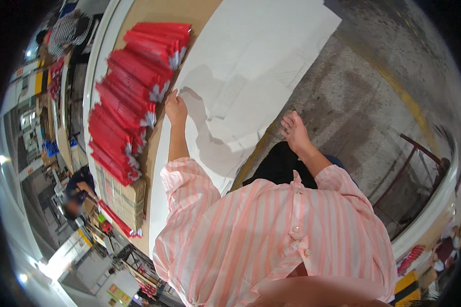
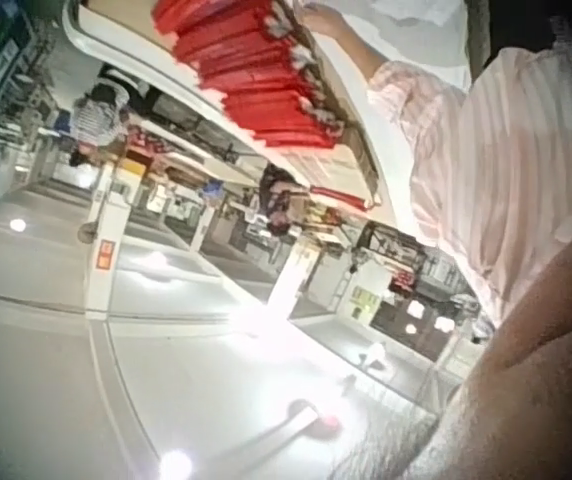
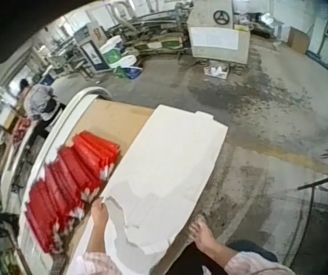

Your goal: Counting and sorting large stacks of white cardboard or paper sheets on a workbench.

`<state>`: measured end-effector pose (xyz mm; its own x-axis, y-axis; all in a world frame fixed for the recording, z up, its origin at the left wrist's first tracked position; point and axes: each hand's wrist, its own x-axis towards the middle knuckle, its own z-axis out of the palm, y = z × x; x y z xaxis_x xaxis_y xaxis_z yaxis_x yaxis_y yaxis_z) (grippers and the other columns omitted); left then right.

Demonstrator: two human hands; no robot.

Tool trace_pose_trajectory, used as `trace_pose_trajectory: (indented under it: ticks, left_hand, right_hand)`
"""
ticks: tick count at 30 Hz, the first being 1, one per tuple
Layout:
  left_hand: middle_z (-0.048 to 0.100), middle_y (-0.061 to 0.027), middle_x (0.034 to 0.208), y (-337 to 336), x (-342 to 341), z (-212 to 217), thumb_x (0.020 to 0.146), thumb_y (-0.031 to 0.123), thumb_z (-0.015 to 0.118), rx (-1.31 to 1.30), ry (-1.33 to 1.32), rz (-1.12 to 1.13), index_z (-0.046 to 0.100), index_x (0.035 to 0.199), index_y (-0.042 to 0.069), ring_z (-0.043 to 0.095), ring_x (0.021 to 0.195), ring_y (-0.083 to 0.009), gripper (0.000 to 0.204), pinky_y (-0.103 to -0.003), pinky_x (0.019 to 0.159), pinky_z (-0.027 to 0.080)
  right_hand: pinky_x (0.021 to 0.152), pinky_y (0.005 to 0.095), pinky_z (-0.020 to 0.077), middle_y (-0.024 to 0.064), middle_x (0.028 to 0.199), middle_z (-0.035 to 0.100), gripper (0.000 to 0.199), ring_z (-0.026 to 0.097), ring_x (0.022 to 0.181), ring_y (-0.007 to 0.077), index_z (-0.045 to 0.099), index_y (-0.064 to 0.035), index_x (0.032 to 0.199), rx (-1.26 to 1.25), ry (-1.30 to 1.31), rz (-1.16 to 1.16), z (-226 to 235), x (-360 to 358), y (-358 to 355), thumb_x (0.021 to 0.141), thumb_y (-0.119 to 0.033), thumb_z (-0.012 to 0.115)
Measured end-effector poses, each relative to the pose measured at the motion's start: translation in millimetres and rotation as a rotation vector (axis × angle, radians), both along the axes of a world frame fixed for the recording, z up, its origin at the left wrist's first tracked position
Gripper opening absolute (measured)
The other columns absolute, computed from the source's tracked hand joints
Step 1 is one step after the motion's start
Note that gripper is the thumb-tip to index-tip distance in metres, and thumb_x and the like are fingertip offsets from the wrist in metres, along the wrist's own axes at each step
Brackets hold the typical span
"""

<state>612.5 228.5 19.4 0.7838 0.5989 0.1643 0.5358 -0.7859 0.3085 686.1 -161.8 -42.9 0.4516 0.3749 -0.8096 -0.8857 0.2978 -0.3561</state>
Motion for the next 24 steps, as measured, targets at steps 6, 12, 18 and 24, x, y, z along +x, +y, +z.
trace_pose_trajectory:
  ticks: [6, 12, 18, 24]
  left_hand:
    - [0.057, -0.0226, 0.102, 31, -80, -25, 0.083, 0.019, 0.043, 0.133, 0.338, 0.129, 0.053, 0.106, -0.001, 0.053, 0.099, -0.0344, 0.032, -0.042, 0.088, 0.038]
    - [0.058, -0.0215, 0.100, 67, -123, -26, 0.083, 0.020, 0.044, 0.092, 0.324, 0.126, 0.053, 0.104, 0.000, 0.053, 0.099, -0.0341, 0.031, -0.042, 0.087, 0.040]
    - [0.062, -0.0164, 0.091, -29, -112, -1, 0.083, 0.026, 0.048, -0.413, 0.110, -0.085, 0.064, 0.090, 0.007, 0.059, 0.084, -0.0321, 0.025, -0.037, 0.076, 0.046]
    - [0.061, -0.0187, 0.092, -66, -140, 3, 0.085, 0.024, 0.045, -0.379, 0.169, -0.078, 0.062, 0.095, 0.005, 0.057, 0.088, -0.0348, 0.027, -0.039, 0.077, 0.045]
  right_hand:
    - [0.101, 0.0454, 0.0237, 0.0143, 0.139, 0.027, 0.077, 0.028, 0.128, 0.0269, 0.019, -0.0035, 0.137, 0.020, -0.014, 0.122, 11, -62, 13, 0.084, -0.054, 0.043]
    - [0.103, 0.0462, 0.0201, 0.0147, 0.140, 0.026, 0.076, 0.025, 0.130, 0.0265, 0.016, -0.0023, 0.137, 0.120, -0.010, 0.134, 19, -133, 26, 0.086, -0.053, 0.041]
    - [0.103, 0.0464, 0.0184, 0.0143, 0.141, 0.024, 0.077, 0.022, 0.130, 0.0261, 0.015, -0.0034, 0.138, 0.156, 0.037, -0.007, 11, -152, 31, 0.085, -0.051, 0.045]
    - [0.103, 0.0408, 0.0222, 0.0069, 0.136, 0.032, 0.066, 0.030, 0.125, 0.0228, 0.027, -0.0060, 0.133, 0.181, -0.063, -0.183, 40, -138, 85, 0.085, -0.047, 0.046]
